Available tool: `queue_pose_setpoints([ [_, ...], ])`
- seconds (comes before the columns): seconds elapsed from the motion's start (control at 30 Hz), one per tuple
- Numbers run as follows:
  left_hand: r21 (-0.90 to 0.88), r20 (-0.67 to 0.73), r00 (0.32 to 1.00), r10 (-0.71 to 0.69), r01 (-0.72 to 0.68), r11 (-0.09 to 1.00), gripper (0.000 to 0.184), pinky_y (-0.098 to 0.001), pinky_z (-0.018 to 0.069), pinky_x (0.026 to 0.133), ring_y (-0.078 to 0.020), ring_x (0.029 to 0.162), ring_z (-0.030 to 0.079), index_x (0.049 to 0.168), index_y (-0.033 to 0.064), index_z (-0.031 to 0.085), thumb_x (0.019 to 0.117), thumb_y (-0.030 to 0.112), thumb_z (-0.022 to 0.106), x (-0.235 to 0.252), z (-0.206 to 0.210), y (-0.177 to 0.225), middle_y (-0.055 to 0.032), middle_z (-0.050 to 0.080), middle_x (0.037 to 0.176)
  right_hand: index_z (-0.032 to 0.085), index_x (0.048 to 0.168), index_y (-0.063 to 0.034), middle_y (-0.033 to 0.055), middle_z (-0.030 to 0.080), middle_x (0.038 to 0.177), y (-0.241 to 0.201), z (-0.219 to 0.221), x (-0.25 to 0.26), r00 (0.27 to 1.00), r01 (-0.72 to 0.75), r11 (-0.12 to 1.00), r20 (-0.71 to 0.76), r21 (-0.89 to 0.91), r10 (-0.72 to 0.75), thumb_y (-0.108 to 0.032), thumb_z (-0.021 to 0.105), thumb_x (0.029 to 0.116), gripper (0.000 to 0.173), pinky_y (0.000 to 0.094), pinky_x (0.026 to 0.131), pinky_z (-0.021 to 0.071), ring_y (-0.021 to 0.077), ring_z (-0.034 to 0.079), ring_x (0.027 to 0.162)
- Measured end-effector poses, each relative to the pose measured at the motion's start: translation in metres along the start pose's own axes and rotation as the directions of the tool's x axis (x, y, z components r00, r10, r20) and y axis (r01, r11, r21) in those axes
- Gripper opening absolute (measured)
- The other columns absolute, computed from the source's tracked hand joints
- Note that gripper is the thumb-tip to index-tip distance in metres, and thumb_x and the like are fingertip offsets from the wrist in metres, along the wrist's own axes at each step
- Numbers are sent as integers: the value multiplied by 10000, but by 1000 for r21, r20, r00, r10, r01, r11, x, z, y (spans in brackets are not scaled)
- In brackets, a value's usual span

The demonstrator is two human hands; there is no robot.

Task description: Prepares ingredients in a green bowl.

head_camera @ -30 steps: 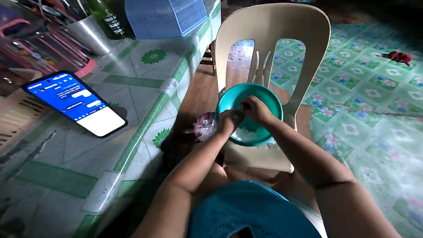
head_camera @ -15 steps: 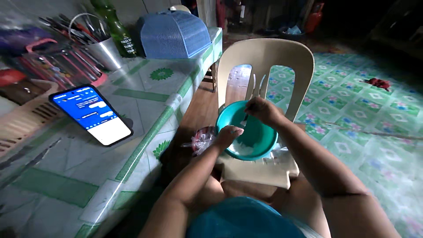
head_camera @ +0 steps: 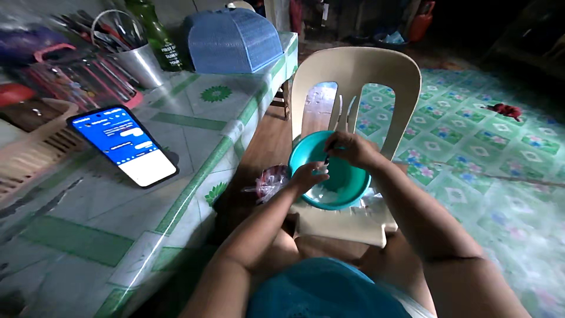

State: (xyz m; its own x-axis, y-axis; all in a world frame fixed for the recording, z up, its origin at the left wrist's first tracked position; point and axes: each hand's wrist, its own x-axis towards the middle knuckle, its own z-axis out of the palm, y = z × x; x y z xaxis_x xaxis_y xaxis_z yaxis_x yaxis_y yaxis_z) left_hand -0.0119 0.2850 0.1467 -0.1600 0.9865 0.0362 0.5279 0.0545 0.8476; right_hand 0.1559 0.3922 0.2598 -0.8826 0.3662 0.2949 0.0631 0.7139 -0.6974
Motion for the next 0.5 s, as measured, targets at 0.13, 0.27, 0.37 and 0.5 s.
queue_pose_setpoints([
  [0.13, -48, 9, 1000, 1, -1, 999, 456, -405, 512, 1029, -189, 1133, 659, 1377, 61, 622, 983, 279, 697, -5, -1, -1, -110, 701, 1225, 644, 1179, 26, 111, 704, 1069, -3, 0, 1, 1000, -12, 1000, 1, 13, 12, 9, 662, 962, 219, 340, 906, 567, 144, 678, 972],
  [0.27, -60, -71, 996, 44, -48, 997, 254, -364, 552, 916, -145, 942, 688, 1134, 10, 724, 999, 218, 668, -11, -3, 7, -99, 735, 1023, 650, 1165, 29, 106, 701, 1052, -10, 1, -2, 999, 53, 999, -7, 1, -53, 19, 654, 959, 207, 326, 897, 567, 131, 675, 955],
  [0.37, -5, 3, 1000, -6, 6, 1000, 485, -432, 488, 1062, -220, 1191, 633, 1369, 42, 614, 947, 241, 747, -8, -7, 10, -135, 670, 1288, 641, 1199, 38, 127, 707, 1086, -9, 8, -2, 999, 54, 997, 3, -57, -54, 23, 634, 972, 227, 349, 943, 566, 159, 690, 1007],
  [0.5, 20, 42, 999, 16, -17, 1000, 784, -472, 470, 1086, -251, 1277, 588, 1523, 94, 473, 852, 278, 834, -3, -9, -6, -129, 596, 1423, 654, 1194, 33, 121, 713, 1091, -7, 9, 1, 990, 120, 991, -67, -55, -124, 3, 631, 976, 220, 344, 952, 567, 150, 689, 1017],
])
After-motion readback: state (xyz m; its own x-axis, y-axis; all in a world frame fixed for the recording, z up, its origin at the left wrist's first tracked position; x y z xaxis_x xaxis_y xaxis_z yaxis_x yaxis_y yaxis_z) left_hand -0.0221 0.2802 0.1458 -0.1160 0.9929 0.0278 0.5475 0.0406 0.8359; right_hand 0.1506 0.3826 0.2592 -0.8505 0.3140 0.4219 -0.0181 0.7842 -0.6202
